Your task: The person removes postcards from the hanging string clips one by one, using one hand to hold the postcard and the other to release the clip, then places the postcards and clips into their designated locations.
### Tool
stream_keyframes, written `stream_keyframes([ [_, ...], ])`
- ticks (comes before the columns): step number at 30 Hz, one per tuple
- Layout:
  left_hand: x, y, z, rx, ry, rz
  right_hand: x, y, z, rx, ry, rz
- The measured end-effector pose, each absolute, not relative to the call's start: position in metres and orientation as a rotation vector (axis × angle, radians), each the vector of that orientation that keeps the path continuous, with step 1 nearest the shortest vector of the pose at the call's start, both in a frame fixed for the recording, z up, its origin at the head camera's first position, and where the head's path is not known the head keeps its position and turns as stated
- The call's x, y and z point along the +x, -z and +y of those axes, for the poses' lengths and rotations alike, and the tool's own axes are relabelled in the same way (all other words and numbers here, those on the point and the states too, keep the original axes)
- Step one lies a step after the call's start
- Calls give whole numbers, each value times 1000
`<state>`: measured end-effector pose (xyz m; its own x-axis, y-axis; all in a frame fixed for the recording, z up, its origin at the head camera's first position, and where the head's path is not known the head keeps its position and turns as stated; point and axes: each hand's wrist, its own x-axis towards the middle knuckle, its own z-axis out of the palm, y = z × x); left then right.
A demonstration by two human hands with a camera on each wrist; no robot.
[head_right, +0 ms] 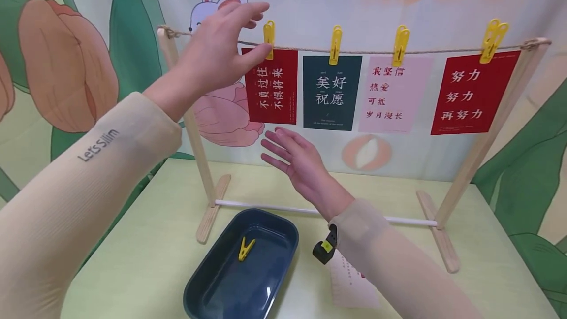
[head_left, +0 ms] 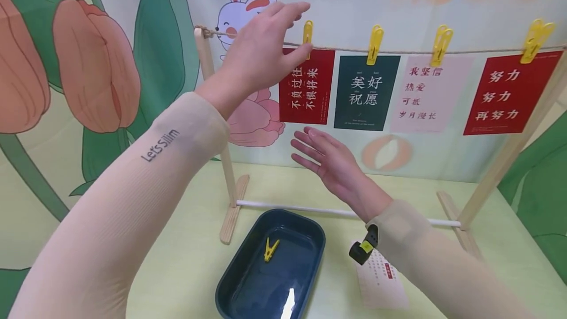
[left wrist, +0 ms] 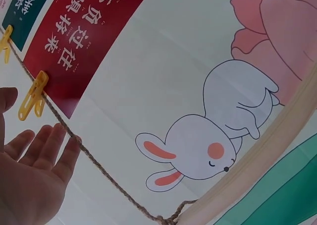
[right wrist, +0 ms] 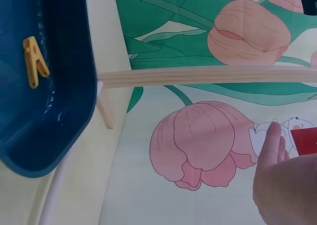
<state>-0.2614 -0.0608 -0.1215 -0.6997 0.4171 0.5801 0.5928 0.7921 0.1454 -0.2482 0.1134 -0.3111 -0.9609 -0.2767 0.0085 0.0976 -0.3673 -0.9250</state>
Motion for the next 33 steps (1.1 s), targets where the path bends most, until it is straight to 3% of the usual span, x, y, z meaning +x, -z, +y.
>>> stream_keyframes([
  [33,-274,95,-54,-684,750,-2717,-264,302,93,-244,2795,960],
])
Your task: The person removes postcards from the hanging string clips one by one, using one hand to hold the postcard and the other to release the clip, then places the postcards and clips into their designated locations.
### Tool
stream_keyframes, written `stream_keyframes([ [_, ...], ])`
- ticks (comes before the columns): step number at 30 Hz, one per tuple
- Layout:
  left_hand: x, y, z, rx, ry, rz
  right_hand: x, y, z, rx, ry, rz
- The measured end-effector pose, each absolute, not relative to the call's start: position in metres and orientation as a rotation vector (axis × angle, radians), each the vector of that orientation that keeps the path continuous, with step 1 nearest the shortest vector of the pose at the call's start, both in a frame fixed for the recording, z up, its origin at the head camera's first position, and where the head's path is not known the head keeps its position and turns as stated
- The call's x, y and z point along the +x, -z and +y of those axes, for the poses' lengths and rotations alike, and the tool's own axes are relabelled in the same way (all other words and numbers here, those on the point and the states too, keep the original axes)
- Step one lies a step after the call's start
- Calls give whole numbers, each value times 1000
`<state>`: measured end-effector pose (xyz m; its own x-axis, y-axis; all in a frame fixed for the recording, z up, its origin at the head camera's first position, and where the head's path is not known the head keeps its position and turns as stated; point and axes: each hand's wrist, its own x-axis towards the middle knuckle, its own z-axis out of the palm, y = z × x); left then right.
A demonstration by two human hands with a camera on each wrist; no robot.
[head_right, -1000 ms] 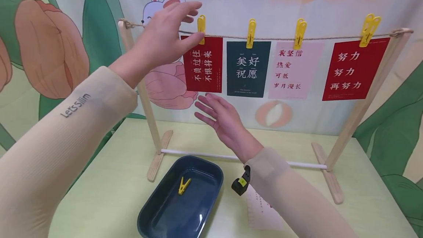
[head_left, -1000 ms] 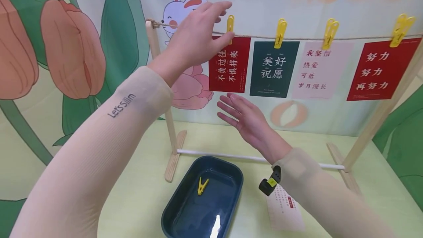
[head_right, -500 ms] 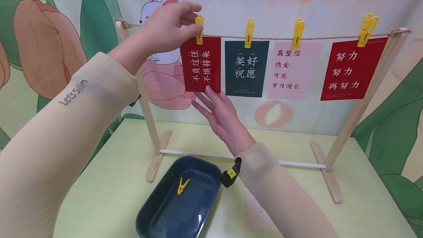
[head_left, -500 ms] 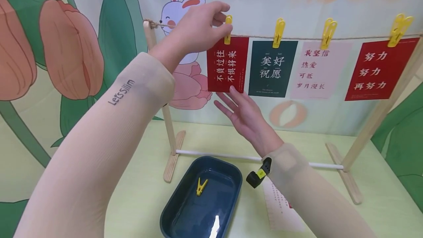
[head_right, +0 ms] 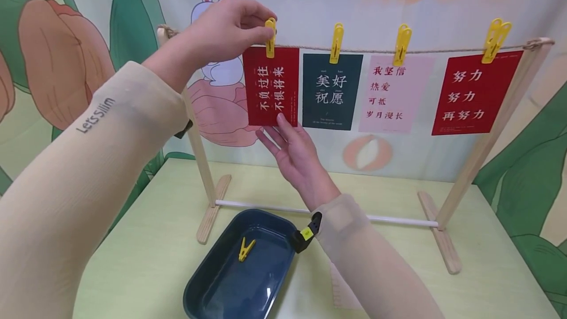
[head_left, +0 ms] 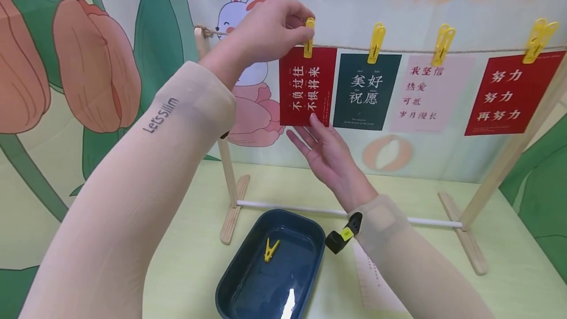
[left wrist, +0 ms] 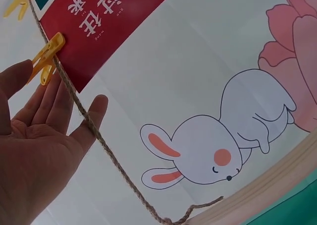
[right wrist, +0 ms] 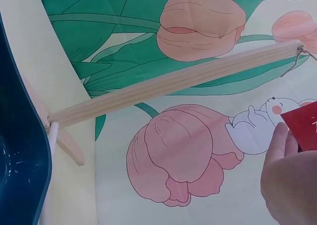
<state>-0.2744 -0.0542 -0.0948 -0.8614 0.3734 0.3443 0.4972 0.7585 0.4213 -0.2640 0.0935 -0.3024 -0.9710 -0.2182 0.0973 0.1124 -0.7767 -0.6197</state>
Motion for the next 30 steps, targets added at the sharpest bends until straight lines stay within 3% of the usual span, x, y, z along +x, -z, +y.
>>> stream_keyframes([
  [30,-266,100,-59,-730,1013,-2498,-249,308,101,-366,2747,1104],
])
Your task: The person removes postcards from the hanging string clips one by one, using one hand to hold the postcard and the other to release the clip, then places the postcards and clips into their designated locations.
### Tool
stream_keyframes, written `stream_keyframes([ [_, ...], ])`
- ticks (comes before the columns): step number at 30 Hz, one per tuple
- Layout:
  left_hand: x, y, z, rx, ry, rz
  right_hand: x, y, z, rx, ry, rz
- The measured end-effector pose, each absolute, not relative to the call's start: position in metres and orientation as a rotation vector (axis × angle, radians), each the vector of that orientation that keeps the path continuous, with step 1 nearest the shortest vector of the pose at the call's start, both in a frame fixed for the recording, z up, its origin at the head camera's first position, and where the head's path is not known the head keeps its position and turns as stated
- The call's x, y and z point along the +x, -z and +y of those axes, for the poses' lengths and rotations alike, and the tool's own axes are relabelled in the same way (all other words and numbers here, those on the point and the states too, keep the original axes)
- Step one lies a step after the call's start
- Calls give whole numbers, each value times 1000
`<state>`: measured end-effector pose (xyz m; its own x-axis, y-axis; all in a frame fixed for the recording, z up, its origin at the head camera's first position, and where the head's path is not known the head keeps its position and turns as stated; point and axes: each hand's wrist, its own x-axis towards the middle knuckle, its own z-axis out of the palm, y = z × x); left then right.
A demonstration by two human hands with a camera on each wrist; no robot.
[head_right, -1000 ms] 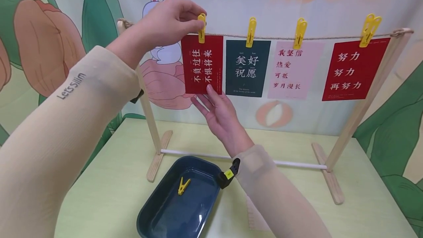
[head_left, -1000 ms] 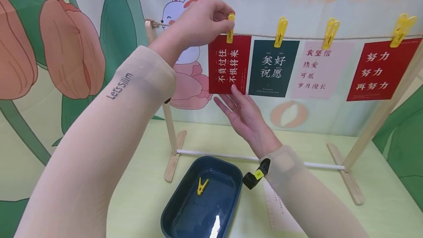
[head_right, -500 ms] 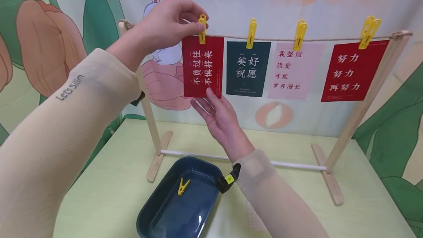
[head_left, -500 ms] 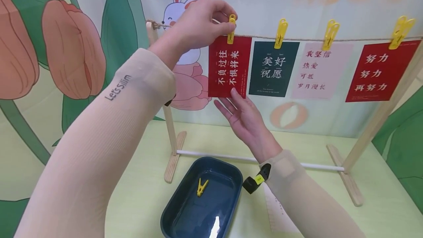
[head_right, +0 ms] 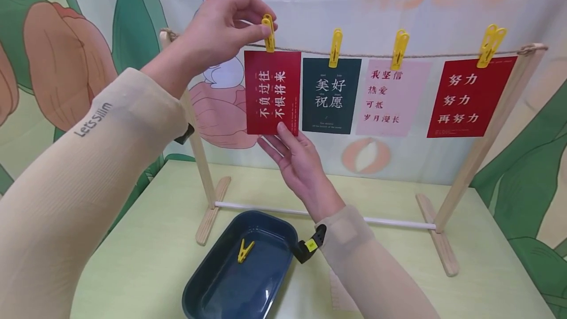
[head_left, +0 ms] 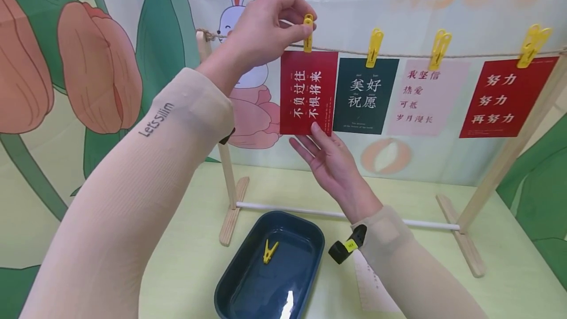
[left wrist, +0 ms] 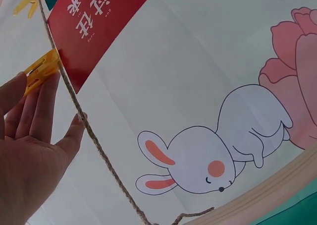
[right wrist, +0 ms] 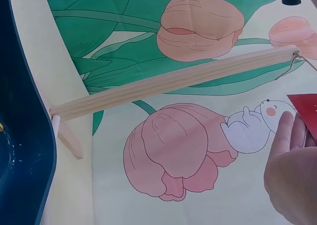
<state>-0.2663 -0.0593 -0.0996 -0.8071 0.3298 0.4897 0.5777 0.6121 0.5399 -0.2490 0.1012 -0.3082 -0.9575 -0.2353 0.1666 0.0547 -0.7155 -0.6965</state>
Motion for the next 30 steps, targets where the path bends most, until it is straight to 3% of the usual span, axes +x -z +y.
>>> stream_keyframes([
  [12,-263,97,-62,-787,1061,-2395,-246,316,103,-336,2706,1207],
  [30,-229,106,-69,-945,969,-2428,-226,333,126,-263,2640,1321],
])
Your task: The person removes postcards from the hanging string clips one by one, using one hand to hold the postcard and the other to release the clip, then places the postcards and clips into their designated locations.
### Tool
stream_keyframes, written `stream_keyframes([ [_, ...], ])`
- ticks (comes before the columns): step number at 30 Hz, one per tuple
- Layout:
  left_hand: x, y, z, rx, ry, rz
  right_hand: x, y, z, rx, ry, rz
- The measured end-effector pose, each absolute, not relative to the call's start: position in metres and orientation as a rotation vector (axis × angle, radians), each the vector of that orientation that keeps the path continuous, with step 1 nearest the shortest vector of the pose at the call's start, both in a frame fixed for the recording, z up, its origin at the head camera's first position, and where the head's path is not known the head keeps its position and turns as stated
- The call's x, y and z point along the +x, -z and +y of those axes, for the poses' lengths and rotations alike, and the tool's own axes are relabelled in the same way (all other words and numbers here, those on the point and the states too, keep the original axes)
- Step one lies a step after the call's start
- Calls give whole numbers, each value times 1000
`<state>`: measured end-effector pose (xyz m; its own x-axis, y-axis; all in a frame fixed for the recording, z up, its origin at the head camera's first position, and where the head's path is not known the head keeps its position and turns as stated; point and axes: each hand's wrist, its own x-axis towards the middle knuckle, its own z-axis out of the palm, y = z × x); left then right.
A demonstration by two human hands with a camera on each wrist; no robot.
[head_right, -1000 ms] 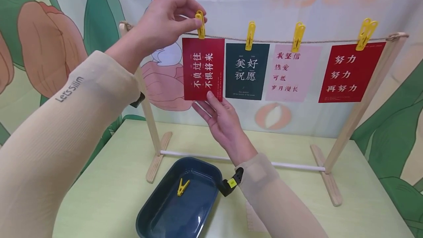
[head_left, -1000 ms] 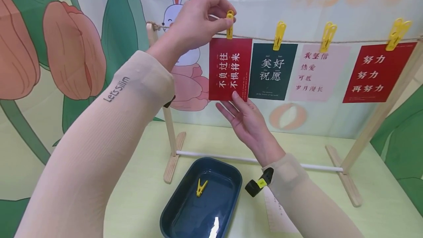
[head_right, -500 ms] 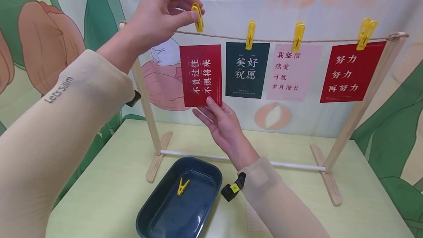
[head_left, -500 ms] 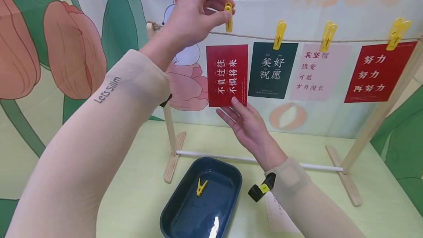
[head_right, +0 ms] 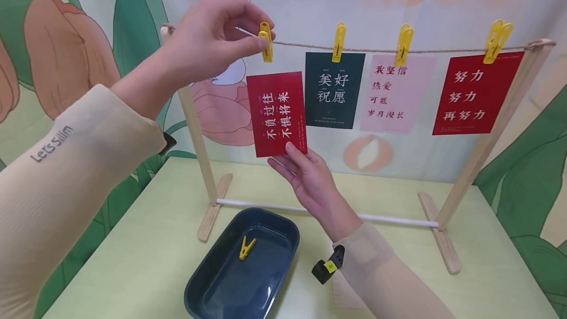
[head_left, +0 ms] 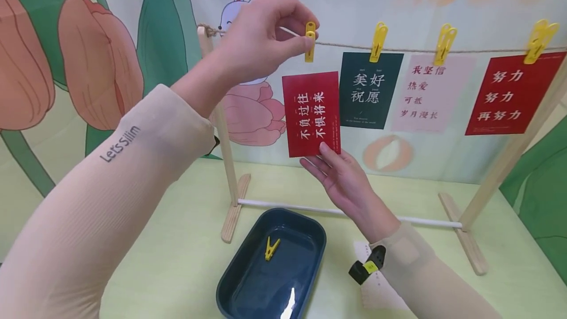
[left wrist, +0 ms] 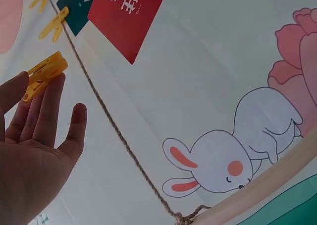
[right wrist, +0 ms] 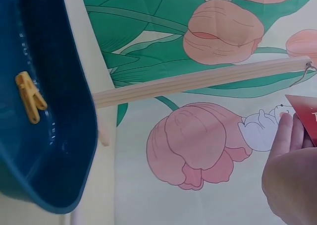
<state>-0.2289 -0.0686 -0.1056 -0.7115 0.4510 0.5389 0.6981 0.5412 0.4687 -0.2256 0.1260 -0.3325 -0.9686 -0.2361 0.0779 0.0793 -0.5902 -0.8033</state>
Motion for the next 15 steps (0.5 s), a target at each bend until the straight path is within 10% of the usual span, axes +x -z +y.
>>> stream_keyframes([
  [15,-222,159,-72,-993,1033,-2575,-195,366,152,-126,2587,1364],
])
